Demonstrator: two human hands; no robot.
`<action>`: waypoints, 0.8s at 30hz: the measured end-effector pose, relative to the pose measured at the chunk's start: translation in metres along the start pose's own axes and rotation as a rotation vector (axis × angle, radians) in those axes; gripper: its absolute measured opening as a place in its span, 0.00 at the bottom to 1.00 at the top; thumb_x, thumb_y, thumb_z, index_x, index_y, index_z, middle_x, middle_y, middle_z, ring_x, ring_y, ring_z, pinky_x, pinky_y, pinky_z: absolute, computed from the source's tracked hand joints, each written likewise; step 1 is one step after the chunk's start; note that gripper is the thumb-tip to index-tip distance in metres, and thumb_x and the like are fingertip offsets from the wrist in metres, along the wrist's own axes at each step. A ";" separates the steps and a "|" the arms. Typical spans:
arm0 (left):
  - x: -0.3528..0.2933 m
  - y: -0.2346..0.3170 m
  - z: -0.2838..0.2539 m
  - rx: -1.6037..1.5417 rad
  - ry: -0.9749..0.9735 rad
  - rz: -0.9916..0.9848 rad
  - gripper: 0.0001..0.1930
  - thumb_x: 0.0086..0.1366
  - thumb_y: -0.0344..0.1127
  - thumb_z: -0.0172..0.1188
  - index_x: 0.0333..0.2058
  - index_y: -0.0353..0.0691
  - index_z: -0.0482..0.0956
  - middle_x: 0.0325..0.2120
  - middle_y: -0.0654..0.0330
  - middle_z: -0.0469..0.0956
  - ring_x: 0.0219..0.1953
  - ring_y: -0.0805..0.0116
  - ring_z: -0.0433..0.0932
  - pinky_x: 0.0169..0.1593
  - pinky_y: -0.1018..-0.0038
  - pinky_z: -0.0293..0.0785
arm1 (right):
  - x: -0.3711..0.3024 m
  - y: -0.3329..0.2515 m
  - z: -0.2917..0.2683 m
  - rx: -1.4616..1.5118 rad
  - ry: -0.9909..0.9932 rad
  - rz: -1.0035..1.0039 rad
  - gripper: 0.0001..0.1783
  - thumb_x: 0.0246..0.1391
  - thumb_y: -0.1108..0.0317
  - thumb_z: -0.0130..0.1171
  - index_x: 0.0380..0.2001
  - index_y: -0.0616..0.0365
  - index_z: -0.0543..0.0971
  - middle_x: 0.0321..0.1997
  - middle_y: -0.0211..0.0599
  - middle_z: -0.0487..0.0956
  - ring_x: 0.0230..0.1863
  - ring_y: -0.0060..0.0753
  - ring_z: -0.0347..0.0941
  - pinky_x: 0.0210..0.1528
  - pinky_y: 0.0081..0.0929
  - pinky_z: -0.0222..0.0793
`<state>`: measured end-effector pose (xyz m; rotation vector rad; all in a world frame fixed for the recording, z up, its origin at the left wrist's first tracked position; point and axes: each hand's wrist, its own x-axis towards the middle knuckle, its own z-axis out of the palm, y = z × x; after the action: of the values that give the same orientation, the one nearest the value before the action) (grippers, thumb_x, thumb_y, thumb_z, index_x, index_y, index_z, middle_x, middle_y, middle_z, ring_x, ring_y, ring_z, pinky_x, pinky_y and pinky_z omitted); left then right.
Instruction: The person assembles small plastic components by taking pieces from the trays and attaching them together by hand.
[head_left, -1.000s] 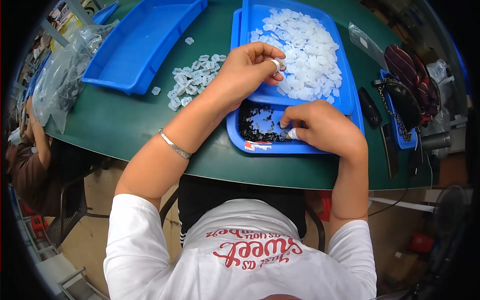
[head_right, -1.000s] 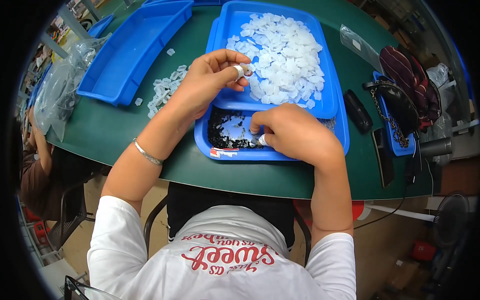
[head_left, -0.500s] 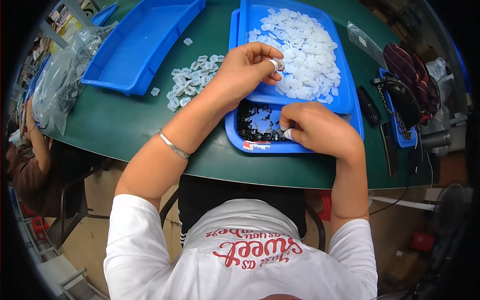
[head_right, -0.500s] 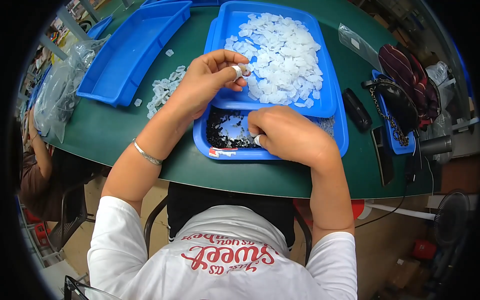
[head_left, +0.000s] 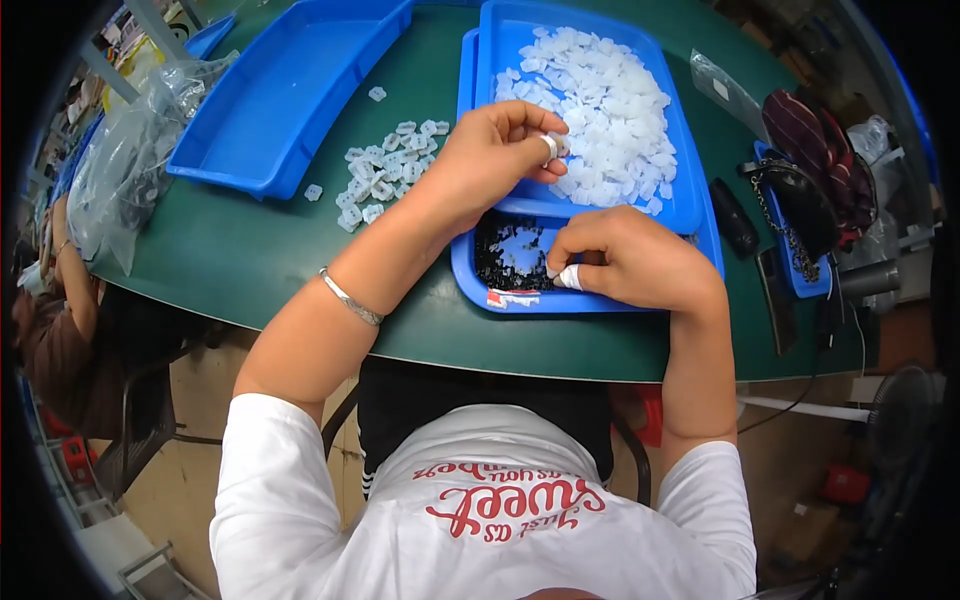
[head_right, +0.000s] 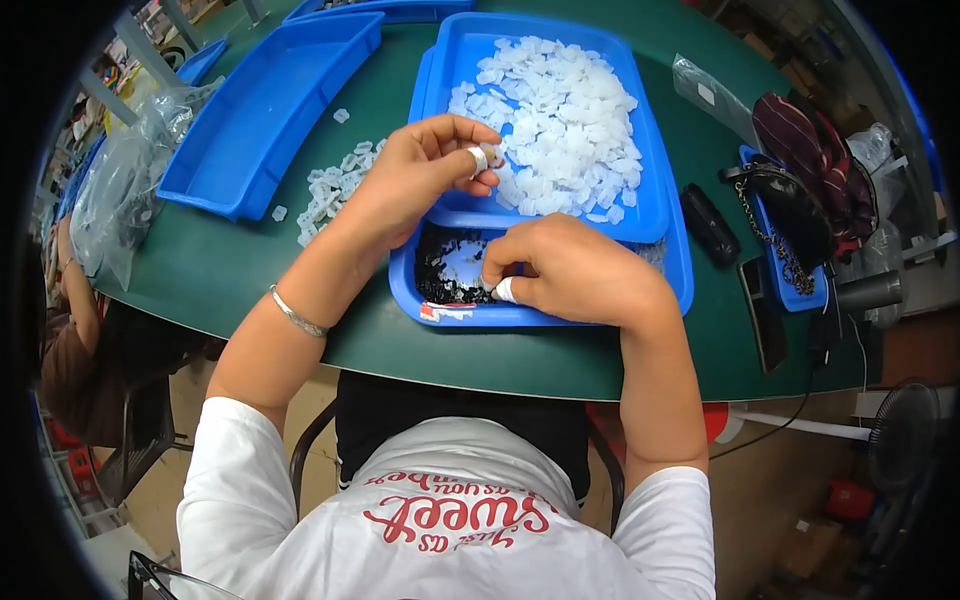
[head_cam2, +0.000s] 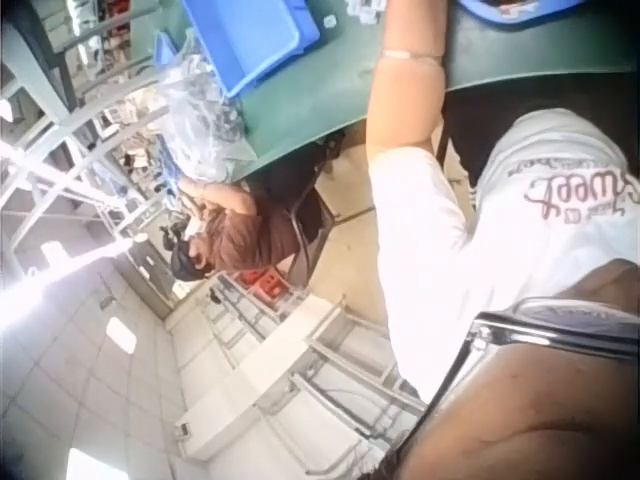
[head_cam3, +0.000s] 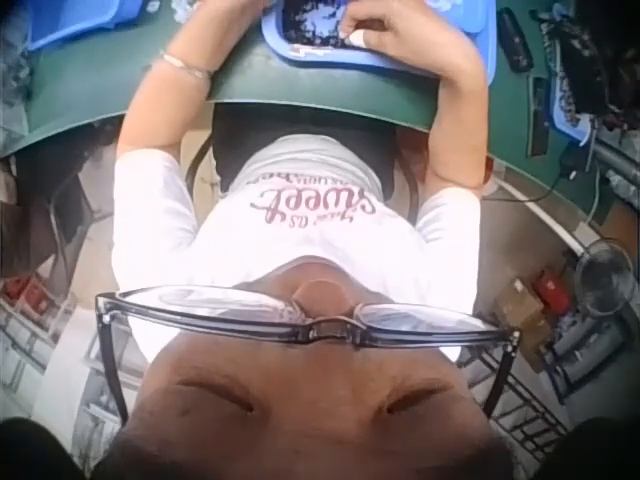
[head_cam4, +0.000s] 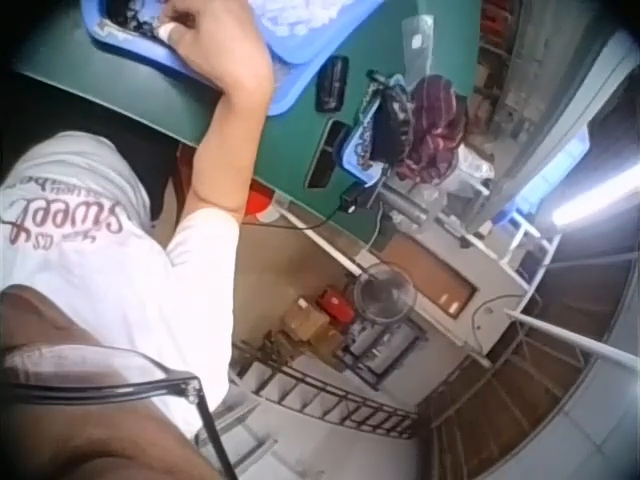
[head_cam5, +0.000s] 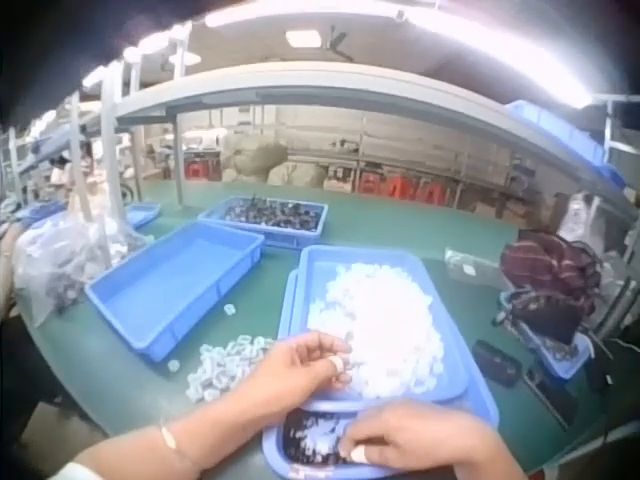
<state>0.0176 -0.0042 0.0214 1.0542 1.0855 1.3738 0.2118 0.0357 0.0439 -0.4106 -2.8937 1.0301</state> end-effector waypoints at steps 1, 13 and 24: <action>0.000 0.000 0.000 -0.011 -0.011 -0.015 0.12 0.63 0.26 0.55 0.44 0.30 0.75 0.36 0.56 0.78 0.37 0.71 0.79 0.41 0.77 0.77 | 0.001 -0.002 -0.003 -0.007 0.005 -0.005 0.12 0.41 0.79 0.60 0.34 0.61 0.79 0.31 0.41 0.79 0.32 0.39 0.77 0.36 0.32 0.71; -0.003 0.003 0.003 -0.077 -0.014 -0.069 0.12 0.59 0.23 0.55 0.43 0.29 0.74 0.36 0.55 0.78 0.37 0.69 0.80 0.42 0.77 0.77 | 0.008 0.009 -0.009 0.764 0.543 0.163 0.07 0.54 0.76 0.59 0.37 0.65 0.79 0.32 0.34 0.79 0.33 0.21 0.76 0.35 0.18 0.73; -0.006 -0.001 0.009 -0.095 0.071 0.004 0.11 0.60 0.24 0.58 0.42 0.30 0.74 0.34 0.55 0.80 0.37 0.69 0.81 0.41 0.77 0.76 | 0.016 0.015 -0.003 0.850 0.666 0.312 0.08 0.59 0.72 0.56 0.39 0.64 0.74 0.28 0.33 0.77 0.27 0.18 0.74 0.31 0.15 0.72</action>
<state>0.0271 -0.0097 0.0221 0.9450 1.0599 1.4608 0.1996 0.0523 0.0360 -0.9121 -1.6569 1.6289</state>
